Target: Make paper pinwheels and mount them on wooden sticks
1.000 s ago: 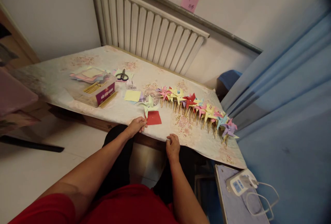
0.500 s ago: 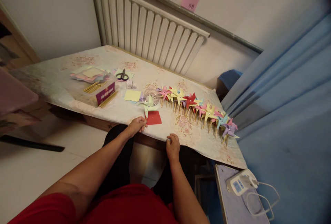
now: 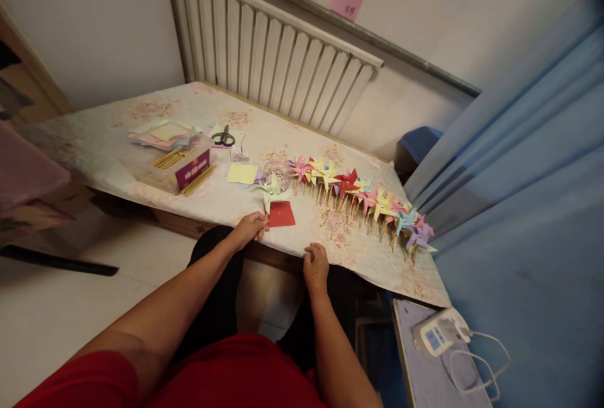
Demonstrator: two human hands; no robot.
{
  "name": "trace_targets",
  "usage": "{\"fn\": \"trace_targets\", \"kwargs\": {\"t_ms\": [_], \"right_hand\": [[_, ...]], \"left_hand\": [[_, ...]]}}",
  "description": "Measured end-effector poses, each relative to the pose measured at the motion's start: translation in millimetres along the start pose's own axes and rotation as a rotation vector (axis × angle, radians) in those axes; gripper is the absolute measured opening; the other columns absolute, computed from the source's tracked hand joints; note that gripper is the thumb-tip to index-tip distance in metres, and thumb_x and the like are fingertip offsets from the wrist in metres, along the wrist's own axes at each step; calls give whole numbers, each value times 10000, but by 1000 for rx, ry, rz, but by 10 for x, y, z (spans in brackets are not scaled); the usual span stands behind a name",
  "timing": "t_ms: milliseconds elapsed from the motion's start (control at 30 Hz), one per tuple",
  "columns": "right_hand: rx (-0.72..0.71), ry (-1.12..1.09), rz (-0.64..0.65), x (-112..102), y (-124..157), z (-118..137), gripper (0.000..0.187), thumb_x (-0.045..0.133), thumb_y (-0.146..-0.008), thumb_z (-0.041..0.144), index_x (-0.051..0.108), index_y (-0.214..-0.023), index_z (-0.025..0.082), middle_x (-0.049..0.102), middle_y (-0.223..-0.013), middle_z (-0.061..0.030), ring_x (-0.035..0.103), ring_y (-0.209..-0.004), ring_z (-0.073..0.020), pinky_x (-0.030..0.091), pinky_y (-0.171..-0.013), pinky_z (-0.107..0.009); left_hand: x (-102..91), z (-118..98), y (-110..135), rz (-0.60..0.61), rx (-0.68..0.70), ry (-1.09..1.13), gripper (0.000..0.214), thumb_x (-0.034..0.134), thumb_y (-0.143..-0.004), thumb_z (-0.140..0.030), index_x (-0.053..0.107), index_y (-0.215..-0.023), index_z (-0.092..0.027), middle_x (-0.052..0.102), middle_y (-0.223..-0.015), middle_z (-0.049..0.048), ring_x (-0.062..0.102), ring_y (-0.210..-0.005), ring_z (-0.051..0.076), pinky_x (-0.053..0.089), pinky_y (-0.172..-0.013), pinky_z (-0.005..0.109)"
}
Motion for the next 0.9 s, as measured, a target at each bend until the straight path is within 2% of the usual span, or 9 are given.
{"fn": "trace_targets", "kwargs": {"t_ms": [400,900], "right_hand": [[-8,-8,-6,3,-4,-11,230,476,-784,147,686,-868,186,650,-1136,-139,628,-1041,-240,499,-947,-378],[-12,-20,-10,17,-2,-32,227,482,-780,137,687,-865,191,651,-1133,-131,625,-989,-229,507,-907,-367]], "left_hand": [[3,-14,9,-7,-2,5,230,657,-811,-353,547,-729,-168,555,-478,-28,404,-382,73,288,-419,204],[0,2,1,-9,-11,-3,197,638,-820,-318,547,-727,-170,562,-484,-25,402,-376,74,283,-414,210]]}}
Point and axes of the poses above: each hand's wrist, its own y-axis away from the middle knuckle, its own x-axis out of the palm, z = x × y, the point moved 7 cm from there along -y, towards the middle knuckle
